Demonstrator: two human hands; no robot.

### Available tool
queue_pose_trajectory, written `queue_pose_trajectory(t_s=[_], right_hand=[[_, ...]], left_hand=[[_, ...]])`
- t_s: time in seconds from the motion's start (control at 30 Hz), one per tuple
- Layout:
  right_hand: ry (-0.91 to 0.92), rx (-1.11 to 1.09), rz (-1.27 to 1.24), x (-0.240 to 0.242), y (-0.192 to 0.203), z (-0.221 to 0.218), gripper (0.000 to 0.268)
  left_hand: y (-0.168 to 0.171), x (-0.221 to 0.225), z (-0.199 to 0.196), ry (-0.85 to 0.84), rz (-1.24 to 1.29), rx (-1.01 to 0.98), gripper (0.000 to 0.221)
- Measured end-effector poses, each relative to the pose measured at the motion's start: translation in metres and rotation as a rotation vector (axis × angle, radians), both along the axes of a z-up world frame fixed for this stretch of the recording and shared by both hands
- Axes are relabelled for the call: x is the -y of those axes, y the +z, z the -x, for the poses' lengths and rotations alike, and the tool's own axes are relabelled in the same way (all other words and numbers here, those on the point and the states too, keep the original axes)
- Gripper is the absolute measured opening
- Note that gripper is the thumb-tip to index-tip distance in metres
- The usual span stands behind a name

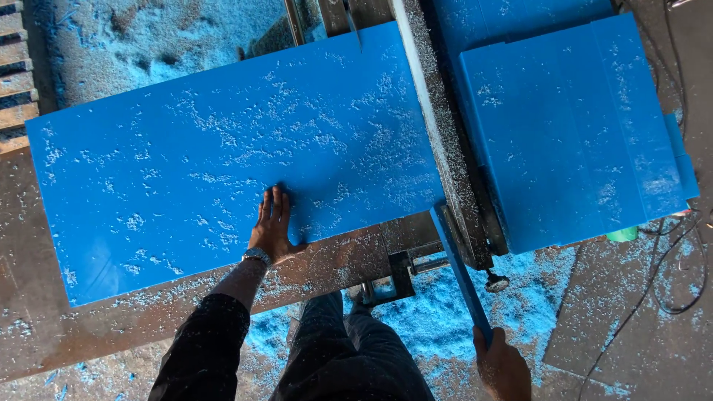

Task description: Using a table saw and a push stick to cut large blue plastic boards into smaller rectangular pieces.

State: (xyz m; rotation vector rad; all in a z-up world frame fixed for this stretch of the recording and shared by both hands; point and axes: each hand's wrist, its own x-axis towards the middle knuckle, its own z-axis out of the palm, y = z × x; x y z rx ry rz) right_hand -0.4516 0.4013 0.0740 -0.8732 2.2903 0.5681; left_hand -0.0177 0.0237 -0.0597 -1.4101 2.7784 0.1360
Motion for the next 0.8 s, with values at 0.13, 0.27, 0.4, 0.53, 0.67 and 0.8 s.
queue_pose_trajectory(t_s=[0.13,0.27,0.4,0.53,0.67,0.8], right_hand=[[0.009,0.01,0.015,0.009,0.008,-0.006,0.05],[0.13,-0.049,0.165,-0.009,-0.007,-0.002,0.048],[0.109,-0.041,0.156,-0.009,-0.007,-0.005,0.049],[0.137,-0.05,0.279,-0.012,-0.012,-0.007,0.046],[0.123,-0.02,0.278,-0.011,-0.019,-0.005,0.047],[0.112,-0.003,0.295,-0.017,-0.033,-0.002,0.049]], left_hand=[[0.003,0.002,0.001,0.009,-0.025,0.008,0.147],[0.0,0.001,0.001,-0.001,-0.034,0.04,0.148],[-0.004,-0.002,-0.001,-0.011,0.011,0.023,0.141],[0.0,-0.002,0.001,-0.015,0.037,0.006,0.14],[-0.008,-0.001,-0.002,-0.019,0.038,0.034,0.144],[-0.013,-0.003,-0.001,0.0,0.039,0.024,0.142]])
